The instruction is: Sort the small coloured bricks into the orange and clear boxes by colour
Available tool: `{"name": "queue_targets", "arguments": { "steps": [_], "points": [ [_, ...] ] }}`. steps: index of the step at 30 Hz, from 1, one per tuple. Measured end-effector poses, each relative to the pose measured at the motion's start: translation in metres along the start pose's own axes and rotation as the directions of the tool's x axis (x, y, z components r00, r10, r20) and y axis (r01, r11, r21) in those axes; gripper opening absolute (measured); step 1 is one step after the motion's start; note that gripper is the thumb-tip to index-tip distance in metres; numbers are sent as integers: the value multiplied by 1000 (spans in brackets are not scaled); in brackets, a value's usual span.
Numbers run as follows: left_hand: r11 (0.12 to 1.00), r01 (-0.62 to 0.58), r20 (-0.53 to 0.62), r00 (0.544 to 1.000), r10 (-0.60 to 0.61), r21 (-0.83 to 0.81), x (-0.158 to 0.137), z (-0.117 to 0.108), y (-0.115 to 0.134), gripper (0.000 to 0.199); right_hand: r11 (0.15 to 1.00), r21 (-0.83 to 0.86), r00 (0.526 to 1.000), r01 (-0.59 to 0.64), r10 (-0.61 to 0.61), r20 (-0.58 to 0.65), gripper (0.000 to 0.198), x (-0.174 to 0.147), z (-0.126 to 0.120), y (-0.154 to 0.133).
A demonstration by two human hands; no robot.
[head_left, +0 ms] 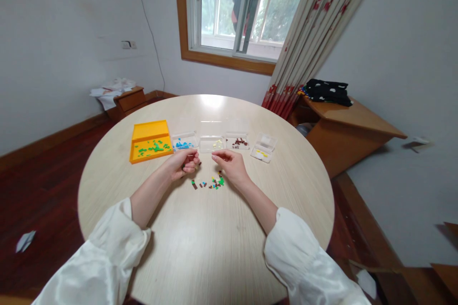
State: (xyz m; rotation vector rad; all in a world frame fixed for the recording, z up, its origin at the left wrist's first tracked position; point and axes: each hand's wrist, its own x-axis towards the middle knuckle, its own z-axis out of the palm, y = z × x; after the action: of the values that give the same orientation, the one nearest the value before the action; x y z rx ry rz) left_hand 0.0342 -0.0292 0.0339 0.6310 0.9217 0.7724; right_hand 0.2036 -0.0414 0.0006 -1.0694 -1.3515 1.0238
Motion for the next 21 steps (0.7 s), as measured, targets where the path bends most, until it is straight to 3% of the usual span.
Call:
{"name": "queue_targets", "arguments": {
  "steps": [8, 14, 17, 19, 20, 21],
  "points": [
    [985, 137, 144, 978, -151, 104, -1, -3, -4, 37, 988, -117, 991, 96, -84, 102, 20, -8, 6, -5],
    [991, 118, 175, 976, -128, 70, 1, -2, -7, 24, 984, -121, 981, 127, -107, 159, 24, -11, 7, -5],
    [999, 33, 103, 994, -35, 22, 1, -1, -3, 17, 985, -134, 986, 112, -94, 137, 24, -9, 3, -5],
    [991, -120, -38, 992, 118, -53, 1, -3, 3, 19, 979, -174, 990, 105, -87, 110, 22, -7, -2, -8],
    [968, -238, -137, 965, 225, -81, 1, -5, 6, 21, 972, -207, 990, 107, -86, 109, 20, -5, -6, -10],
    [926, -368, -243, 909, 338, -87, 1, -8, 10, 22, 964, -245, 989, 108, -79, 126, 18, -4, -10, -12]
  ]
}}
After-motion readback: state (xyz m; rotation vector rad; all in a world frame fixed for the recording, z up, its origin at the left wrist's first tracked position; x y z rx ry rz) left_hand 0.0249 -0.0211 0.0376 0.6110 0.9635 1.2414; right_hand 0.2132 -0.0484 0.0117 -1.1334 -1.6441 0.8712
